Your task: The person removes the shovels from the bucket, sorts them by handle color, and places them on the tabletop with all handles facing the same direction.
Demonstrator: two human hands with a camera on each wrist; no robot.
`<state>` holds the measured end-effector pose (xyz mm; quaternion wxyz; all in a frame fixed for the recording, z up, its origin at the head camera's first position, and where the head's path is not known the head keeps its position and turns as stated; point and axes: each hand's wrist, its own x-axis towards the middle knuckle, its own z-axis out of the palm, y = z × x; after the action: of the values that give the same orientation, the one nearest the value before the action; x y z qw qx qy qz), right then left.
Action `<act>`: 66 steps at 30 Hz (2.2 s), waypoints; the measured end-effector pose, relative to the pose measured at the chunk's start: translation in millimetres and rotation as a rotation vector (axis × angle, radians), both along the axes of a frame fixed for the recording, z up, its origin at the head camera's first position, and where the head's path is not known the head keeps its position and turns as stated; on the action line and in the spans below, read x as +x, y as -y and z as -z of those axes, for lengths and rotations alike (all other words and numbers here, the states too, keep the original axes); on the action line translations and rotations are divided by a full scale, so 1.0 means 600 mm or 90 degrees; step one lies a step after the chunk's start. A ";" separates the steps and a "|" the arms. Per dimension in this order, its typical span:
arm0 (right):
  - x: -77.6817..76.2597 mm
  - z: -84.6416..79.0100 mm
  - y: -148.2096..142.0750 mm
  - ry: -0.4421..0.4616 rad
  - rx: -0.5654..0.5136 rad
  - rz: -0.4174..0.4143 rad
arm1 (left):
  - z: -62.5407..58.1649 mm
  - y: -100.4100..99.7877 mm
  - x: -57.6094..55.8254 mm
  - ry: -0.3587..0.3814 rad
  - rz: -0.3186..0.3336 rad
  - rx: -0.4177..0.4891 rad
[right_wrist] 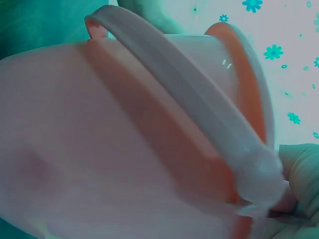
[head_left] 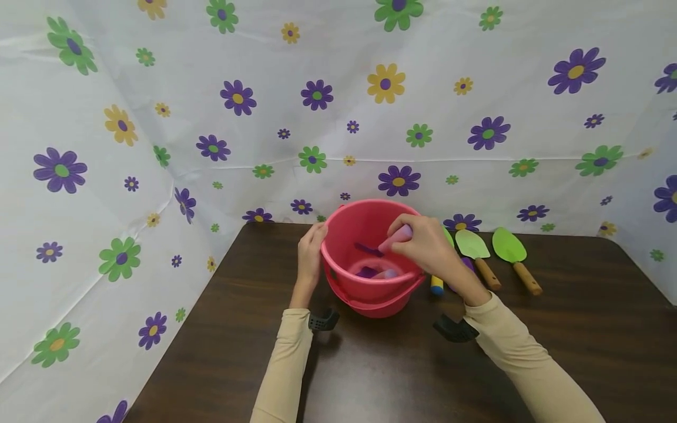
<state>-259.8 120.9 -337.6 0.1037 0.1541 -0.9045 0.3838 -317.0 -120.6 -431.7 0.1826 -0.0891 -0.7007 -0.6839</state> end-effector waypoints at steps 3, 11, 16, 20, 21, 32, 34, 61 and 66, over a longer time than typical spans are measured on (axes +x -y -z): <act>0.009 -0.007 -0.005 -0.012 -0.008 0.006 | 0.001 0.001 0.000 0.000 -0.002 0.002; 0.041 -0.033 -0.028 -0.027 -0.079 0.006 | 0.000 0.001 0.000 0.007 0.003 0.003; 0.059 -0.046 -0.046 -0.067 -0.081 0.021 | -0.002 0.002 0.000 0.023 0.014 -0.001; 0.075 -0.057 -0.061 -0.103 -0.088 0.035 | -0.003 0.002 -0.002 0.023 0.018 0.001; 0.080 -0.059 -0.064 -0.110 -0.091 0.040 | -0.002 0.002 -0.002 0.023 0.014 0.003; 0.129 -0.077 -0.106 -0.195 -0.121 0.122 | 0.002 0.000 -0.003 0.004 -0.004 0.010; 0.135 -0.079 -0.113 -0.205 -0.127 0.141 | 0.002 0.000 -0.003 0.003 -0.004 0.011; 0.161 -0.041 -0.207 -0.228 -0.120 0.251 | 0.004 0.000 0.000 0.007 0.008 0.035; 0.162 -0.029 -0.219 -0.216 -0.110 0.255 | 0.004 -0.001 -0.001 0.004 -0.001 0.030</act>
<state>-162.6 252.5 -320.2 0.3404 0.0253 -0.8506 0.3999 -317.8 -119.7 -434.2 0.1829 -0.0820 -0.6850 -0.7004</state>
